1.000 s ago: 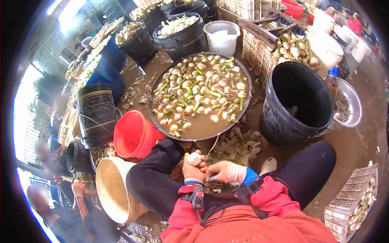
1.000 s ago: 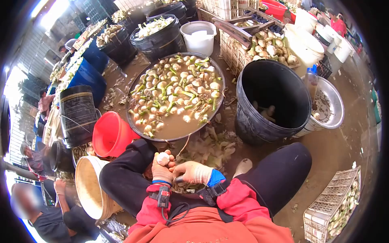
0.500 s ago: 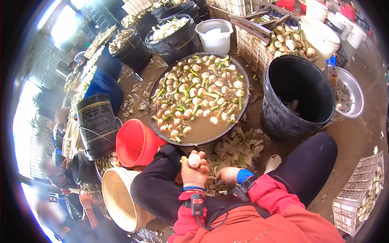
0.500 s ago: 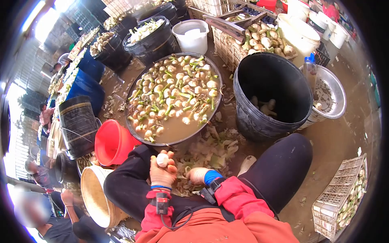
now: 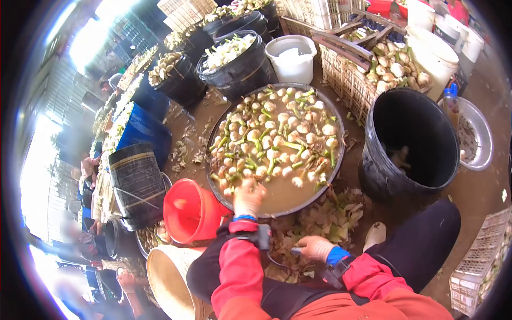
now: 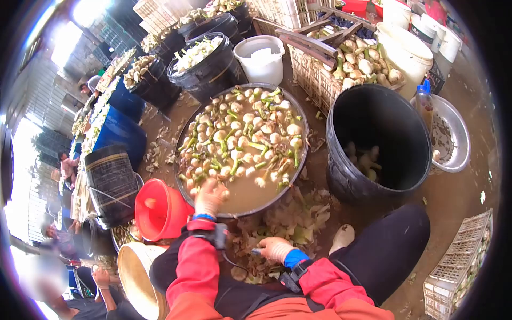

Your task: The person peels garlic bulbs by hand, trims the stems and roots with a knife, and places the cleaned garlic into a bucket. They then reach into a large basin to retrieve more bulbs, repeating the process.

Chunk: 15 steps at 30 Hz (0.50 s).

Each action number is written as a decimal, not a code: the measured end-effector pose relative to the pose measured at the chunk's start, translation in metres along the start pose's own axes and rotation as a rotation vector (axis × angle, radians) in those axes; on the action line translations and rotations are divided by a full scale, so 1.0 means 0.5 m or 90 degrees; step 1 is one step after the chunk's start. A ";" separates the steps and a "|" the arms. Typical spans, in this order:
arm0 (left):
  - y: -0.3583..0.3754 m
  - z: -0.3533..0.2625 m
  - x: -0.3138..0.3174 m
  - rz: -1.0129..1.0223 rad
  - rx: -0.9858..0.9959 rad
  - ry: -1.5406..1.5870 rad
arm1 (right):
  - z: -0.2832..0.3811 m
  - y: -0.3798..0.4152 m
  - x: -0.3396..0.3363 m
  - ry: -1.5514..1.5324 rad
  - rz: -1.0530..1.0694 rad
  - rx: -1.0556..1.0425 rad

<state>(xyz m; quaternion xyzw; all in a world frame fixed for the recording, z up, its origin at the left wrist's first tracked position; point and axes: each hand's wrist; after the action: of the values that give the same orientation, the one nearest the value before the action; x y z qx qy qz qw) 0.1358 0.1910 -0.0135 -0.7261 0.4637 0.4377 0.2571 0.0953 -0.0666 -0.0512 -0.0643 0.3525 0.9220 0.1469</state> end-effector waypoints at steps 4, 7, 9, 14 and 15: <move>0.001 -0.087 0.052 0.136 -0.163 -0.351 | -0.026 -0.016 0.011 -0.065 -0.050 -0.044; -0.050 -0.007 0.127 0.306 -0.220 -0.369 | -0.029 -0.018 0.005 -0.128 -0.062 -0.032; -0.037 0.026 0.149 0.307 -0.101 -0.299 | -0.024 -0.018 0.000 -0.158 -0.082 -0.040; 0.031 -0.016 0.102 0.181 -0.216 0.526 | -0.024 -0.030 -0.006 -0.373 -0.398 -0.096; 0.054 -0.054 0.073 0.171 -0.217 0.568 | -0.035 -0.039 -0.006 -0.379 -0.486 -0.153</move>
<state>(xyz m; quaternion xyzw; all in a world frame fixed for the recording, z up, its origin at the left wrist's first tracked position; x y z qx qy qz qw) 0.1292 0.1417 -0.0315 -0.8083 0.5399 0.1831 -0.1472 0.1045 -0.0649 -0.0760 0.0605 0.1375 0.8149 0.5598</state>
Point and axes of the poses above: each hand's wrist, its own y-axis away from the middle knuckle, its own x-axis out of the palm, z = x × y, and after that the axes turned 3 degrees about -y, right-handed
